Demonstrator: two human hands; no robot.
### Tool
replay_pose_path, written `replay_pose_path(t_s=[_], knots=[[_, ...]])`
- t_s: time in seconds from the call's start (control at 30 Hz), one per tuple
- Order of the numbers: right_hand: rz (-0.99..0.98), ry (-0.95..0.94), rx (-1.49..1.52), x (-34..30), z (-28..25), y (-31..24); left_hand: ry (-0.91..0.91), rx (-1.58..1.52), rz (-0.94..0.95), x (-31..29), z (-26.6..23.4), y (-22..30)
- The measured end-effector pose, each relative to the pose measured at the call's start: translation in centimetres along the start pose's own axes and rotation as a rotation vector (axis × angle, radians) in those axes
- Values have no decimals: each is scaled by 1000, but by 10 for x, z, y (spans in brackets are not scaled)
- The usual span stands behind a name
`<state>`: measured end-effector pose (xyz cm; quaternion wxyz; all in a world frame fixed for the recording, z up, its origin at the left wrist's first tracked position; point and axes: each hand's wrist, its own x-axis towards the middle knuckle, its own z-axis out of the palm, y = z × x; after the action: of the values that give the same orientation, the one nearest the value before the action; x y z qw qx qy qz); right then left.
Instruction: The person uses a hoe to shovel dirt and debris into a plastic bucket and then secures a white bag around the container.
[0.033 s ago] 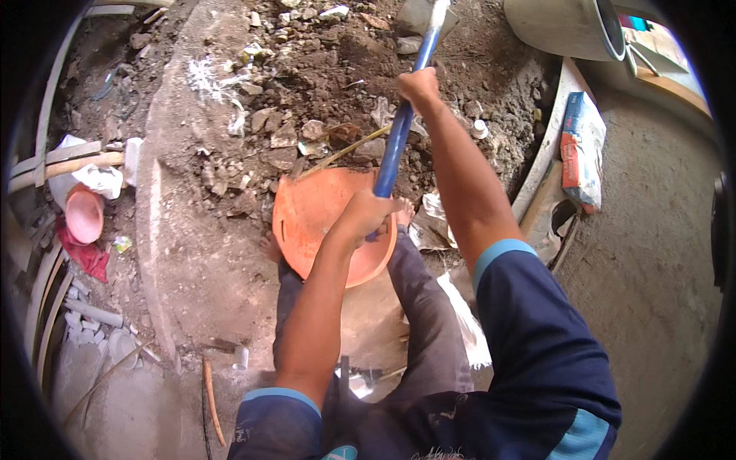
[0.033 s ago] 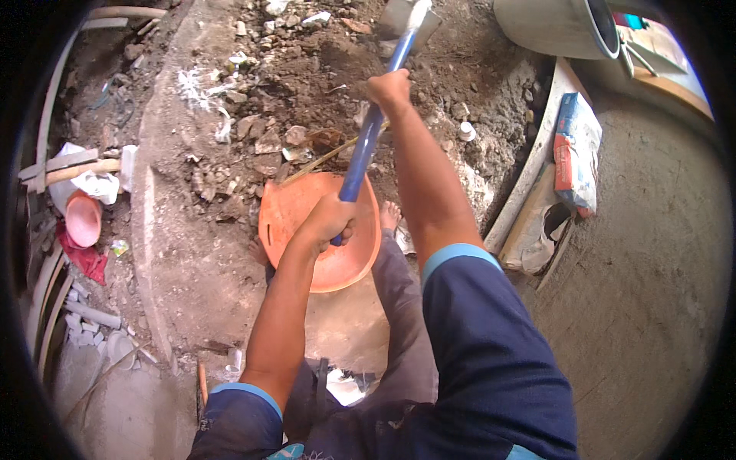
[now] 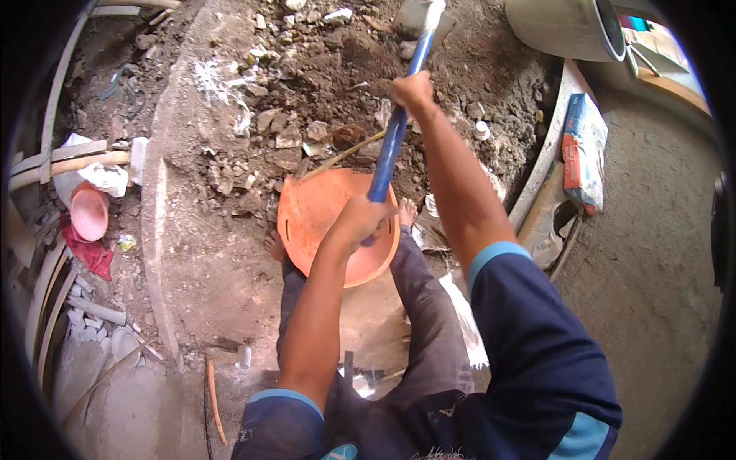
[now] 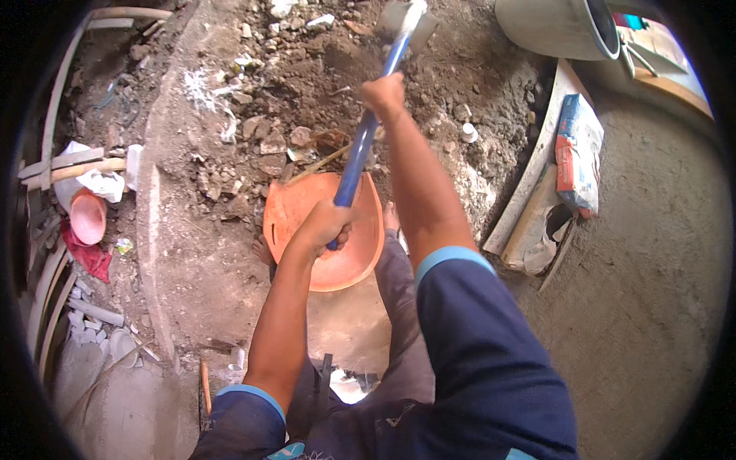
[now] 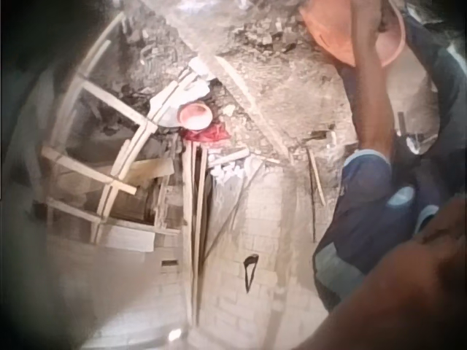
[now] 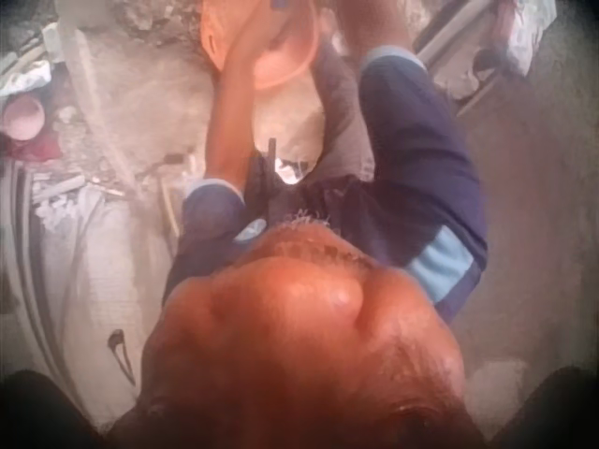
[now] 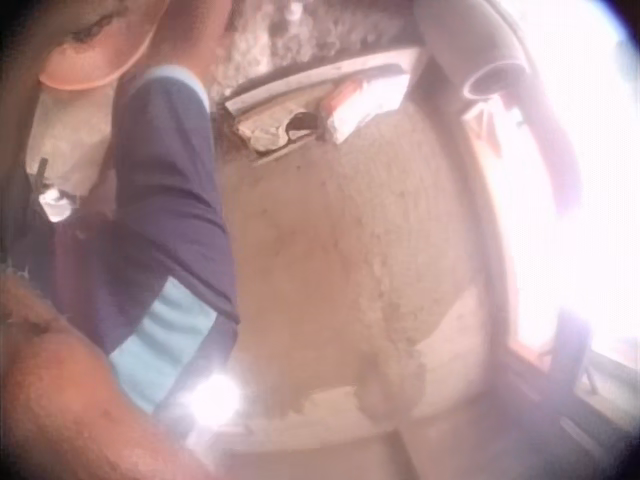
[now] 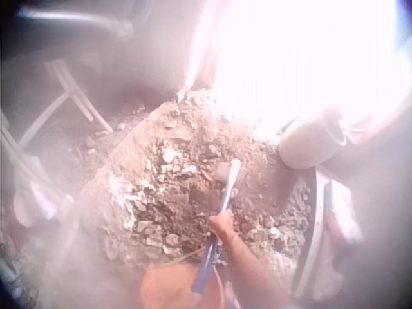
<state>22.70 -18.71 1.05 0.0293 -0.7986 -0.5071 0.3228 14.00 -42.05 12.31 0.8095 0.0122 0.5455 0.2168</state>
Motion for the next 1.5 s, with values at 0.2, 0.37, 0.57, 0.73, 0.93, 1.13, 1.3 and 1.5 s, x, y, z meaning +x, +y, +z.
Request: replay_pose_path(t_s=[0.2,0.37,0.57,0.73,0.93,1.13,1.3,1.5], knots=[[76,-132,69,-90,17,13,173,151,-41,-73,-15,-42],[142,-312,222,-167,-4,47,238,231,-54,-119,4,-107],[169,-362,285,-272,-5,126,315,473,-131,-208,14,-205],[102,-486,228,-381,-14,191,360,502,-324,-287,50,-261],[129,-333,198,-321,-69,177,328,523,-146,-234,82,-238],[-9,-11,165,-38,-96,160,237,516,367,19,119,-127],[64,-31,19,128,-113,112,75,587,177,102,134,-6],[56,-47,-79,40,-65,87,167,191,391,114,98,-106]])
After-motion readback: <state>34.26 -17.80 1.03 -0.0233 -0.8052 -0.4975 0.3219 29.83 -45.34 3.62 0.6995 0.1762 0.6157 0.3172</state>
